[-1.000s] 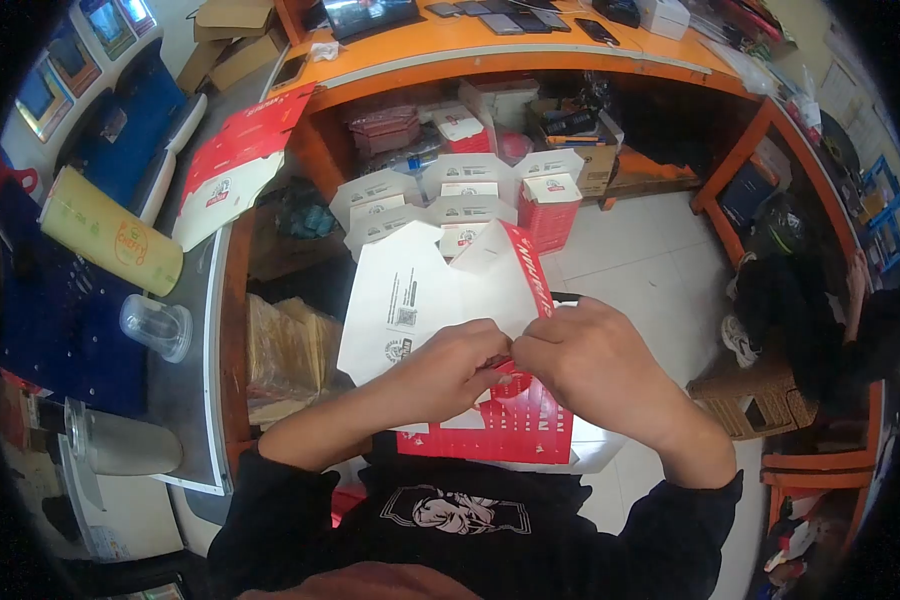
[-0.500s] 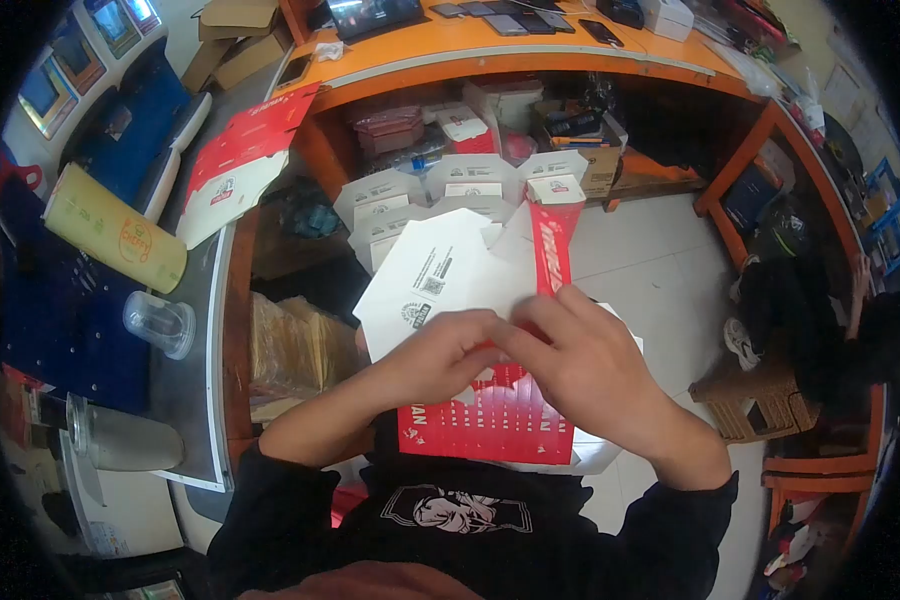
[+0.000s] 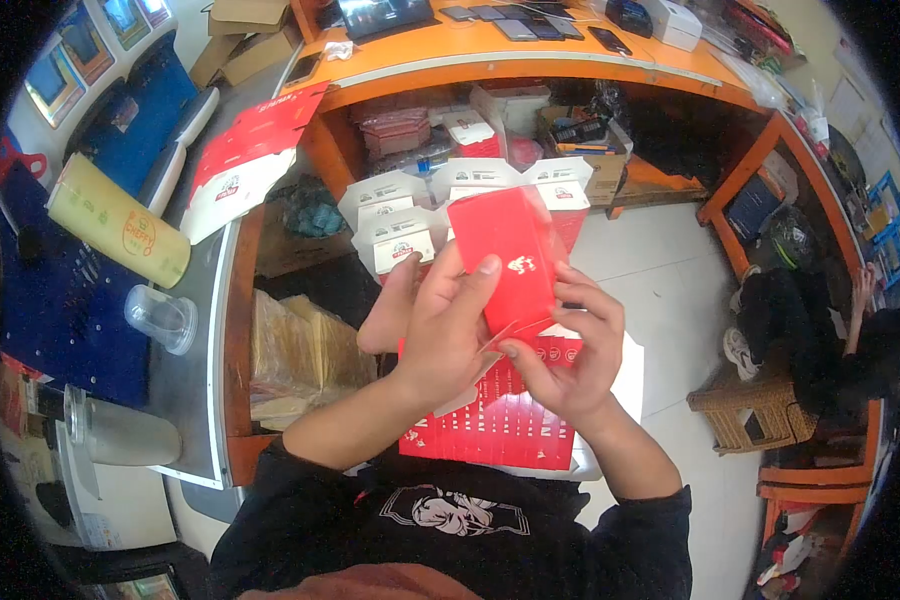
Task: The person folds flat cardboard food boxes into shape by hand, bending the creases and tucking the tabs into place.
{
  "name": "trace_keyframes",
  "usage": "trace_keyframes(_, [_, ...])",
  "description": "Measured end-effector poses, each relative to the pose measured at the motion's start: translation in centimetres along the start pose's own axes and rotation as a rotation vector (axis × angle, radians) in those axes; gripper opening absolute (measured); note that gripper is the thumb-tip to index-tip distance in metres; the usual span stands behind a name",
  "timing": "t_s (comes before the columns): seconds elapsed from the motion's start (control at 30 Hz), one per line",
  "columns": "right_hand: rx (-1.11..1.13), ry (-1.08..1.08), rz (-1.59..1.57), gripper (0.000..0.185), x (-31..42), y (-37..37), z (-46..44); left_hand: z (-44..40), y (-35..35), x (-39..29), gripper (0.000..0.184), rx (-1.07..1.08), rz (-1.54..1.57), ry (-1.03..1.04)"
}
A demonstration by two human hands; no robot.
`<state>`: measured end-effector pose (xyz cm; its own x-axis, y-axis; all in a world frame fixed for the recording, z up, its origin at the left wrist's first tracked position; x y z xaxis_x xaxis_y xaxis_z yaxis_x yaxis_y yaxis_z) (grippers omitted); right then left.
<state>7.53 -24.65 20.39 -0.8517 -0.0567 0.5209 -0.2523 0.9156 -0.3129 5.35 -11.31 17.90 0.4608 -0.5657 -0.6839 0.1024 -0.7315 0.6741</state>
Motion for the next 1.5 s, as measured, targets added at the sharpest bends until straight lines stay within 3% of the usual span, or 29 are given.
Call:
trace_keyframes(0.07, [-0.059,-0.030,-0.006,0.055,0.0,-0.9,-0.2,-0.2,0.0,0.3,0.036,0.029,0.006,-0.025])
trace_keyframes(0.1, [-0.124,-0.031,0.038,0.048,0.1,-1.3,-0.1,-0.1,0.1,0.4,0.036,0.045,-0.002,-0.043])
trace_keyframes(0.27, [0.018,-0.074,0.365,0.038,2.6,-1.0,-1.2,0.3,1.2,-0.7,0.027,0.026,-0.062,0.023])
trace_keyframes(0.4, [0.063,-0.040,0.391,0.047,2.3,-0.9,-1.5,0.2,1.4,-0.7,0.028,0.041,-0.071,0.032])
trace_keyframes(0.57, [0.092,-0.149,0.448,0.048,3.0,-1.0,-1.5,-0.1,1.3,-0.9,0.030,0.081,0.015,0.039])
trace_keyframes(0.7, [0.303,-0.327,0.505,0.037,5.4,-0.8,-1.9,-0.6,-0.3,-2.0,0.030,0.185,-0.225,-0.019])
trace_keyframes(0.9, [0.190,-0.416,0.618,0.024,5.6,-1.5,-2.1,0.0,0.8,-1.8,0.028,0.294,-0.372,0.108])
trace_keyframes(1.1, [0.027,-0.308,0.526,0.020,4.4,-1.3,-1.0,2.0,1.5,1.0,0.038,0.321,-0.182,0.043])
trace_keyframes(1.4, [0.181,-0.446,0.520,0.027,7.1,-1.5,-0.8,1.0,0.8,-1.6,0.028,0.247,-0.333,0.125])
trace_keyframes(1.5, [0.121,-0.334,0.394,0.028,6.1,-2.5,-0.7,0.7,0.6,-1.9,0.027,0.169,-0.197,0.070])
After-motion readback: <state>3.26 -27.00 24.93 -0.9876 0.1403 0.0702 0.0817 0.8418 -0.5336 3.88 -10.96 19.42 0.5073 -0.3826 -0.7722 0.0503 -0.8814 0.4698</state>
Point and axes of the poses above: each hand's wrist, its own z-axis away from the middle knuckle, its own y-axis out of the palm, x = y × z, the point moved 9 cm from there along -z, towards the middle knuckle, and after that the axes turned 7 degrees about y, right-handed, at the moved point
